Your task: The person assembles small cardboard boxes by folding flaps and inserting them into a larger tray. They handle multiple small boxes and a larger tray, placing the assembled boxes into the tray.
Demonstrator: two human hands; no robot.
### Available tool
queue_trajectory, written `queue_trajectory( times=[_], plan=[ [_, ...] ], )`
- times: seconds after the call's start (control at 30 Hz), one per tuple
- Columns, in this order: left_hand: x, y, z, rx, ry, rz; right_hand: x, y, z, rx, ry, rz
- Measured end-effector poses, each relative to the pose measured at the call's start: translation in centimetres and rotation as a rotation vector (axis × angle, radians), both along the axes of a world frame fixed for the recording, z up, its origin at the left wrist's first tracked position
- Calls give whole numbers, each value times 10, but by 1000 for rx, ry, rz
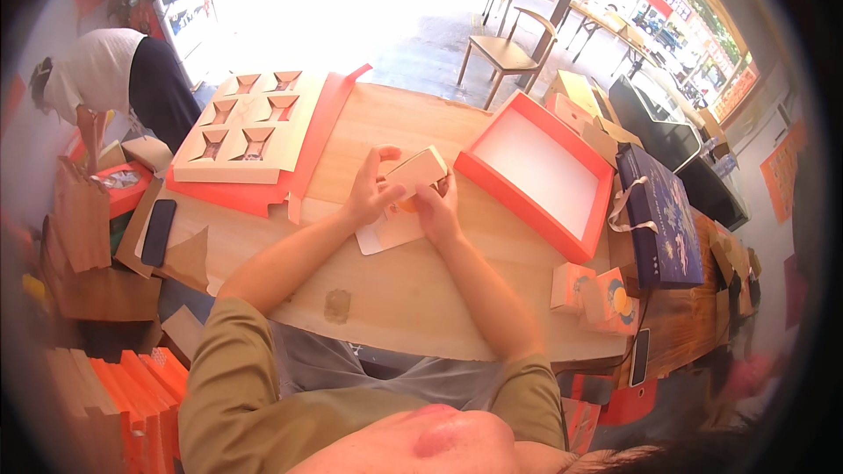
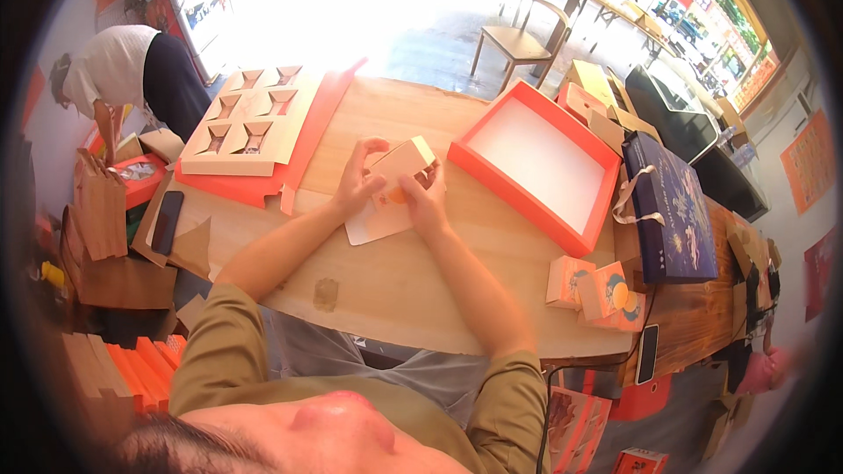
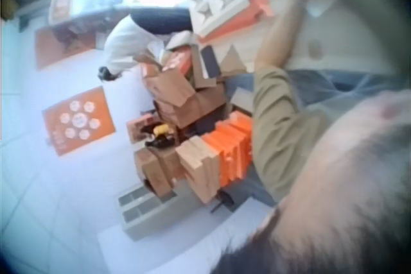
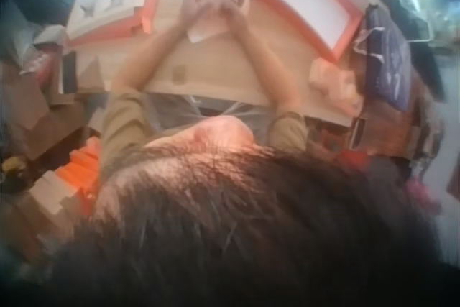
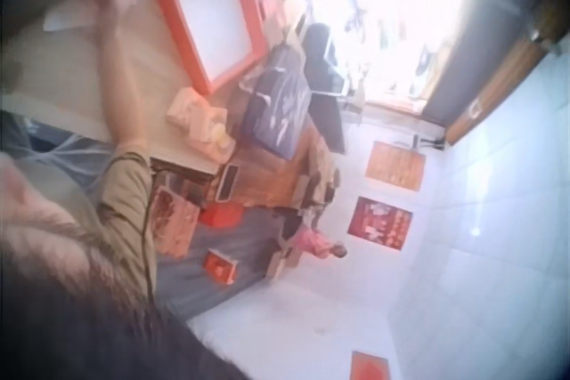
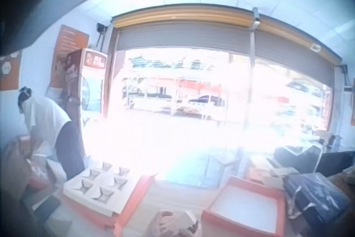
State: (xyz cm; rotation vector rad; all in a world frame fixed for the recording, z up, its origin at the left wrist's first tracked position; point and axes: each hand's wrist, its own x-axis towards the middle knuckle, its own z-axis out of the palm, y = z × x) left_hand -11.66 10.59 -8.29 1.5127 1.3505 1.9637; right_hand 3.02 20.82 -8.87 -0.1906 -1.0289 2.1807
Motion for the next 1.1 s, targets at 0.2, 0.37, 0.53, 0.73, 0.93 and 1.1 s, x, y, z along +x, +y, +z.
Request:
queue_trajectory(
  times=[0.2,0.37,0.53,0.73,0.93,1.1],
  plan=[
    [11,-1,7,16,416,227,1,-5,7,57,-42,-157],
    [13,1,7,-84,139,84,1,2,3,-3,48,-87],
    [6,-1,2,-118,121,-5,4,8,3,-61,53,-33],
    [13,0,14,-4,401,165,6,4,-7,200,-79,-191],
    [10,4,7,-1,339,222,16,2,6,373,-186,-136],
    [8,1,14,-152,-461,-137,12,-4,10,613,-79,-225]
  ],
)
